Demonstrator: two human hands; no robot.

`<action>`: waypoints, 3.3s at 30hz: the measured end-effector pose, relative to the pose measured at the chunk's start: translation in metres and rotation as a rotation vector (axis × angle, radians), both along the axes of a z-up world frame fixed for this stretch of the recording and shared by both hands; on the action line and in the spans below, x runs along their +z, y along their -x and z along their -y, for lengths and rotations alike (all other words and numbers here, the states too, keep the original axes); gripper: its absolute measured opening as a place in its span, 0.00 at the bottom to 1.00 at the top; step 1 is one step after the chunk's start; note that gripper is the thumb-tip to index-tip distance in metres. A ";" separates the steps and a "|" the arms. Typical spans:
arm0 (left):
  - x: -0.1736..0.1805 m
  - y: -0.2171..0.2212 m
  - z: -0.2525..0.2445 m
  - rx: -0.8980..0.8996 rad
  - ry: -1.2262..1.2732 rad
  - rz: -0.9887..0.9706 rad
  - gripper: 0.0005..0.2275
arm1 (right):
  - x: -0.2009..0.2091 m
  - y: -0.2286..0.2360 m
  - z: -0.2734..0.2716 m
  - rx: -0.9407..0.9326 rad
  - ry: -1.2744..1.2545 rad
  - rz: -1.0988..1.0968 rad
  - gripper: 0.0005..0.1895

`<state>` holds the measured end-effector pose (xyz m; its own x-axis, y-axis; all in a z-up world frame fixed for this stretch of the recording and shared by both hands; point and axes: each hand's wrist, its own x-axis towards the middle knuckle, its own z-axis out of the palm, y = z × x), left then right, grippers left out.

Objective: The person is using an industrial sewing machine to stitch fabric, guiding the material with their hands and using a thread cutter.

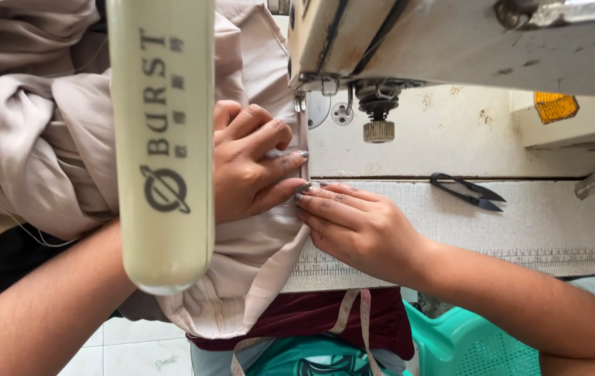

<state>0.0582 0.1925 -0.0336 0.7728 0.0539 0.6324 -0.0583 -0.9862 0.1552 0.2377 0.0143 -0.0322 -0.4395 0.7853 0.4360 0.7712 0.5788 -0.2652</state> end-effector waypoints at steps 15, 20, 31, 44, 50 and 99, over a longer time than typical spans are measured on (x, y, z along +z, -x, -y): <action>-0.014 -0.002 -0.027 0.061 -0.250 -0.217 0.08 | -0.002 -0.004 -0.024 -0.056 0.014 -0.003 0.08; -0.017 -0.007 -0.035 0.030 0.045 -0.183 0.08 | 0.005 0.006 -0.033 -0.153 -0.069 -0.114 0.05; -0.013 -0.014 -0.052 -0.025 0.634 -0.096 0.09 | 0.000 0.001 -0.047 -0.171 -0.085 -0.139 0.04; -0.018 -0.008 -0.061 -0.131 1.398 0.024 0.11 | -0.014 -0.005 -0.056 -0.196 -0.118 -0.215 0.05; -0.006 0.014 -0.064 -0.100 0.113 -0.013 0.17 | -0.019 -0.013 -0.050 -0.193 0.098 -0.233 0.08; 0.018 0.046 0.187 0.766 0.506 0.051 0.06 | -0.003 -0.019 -0.043 0.143 0.235 -0.285 0.12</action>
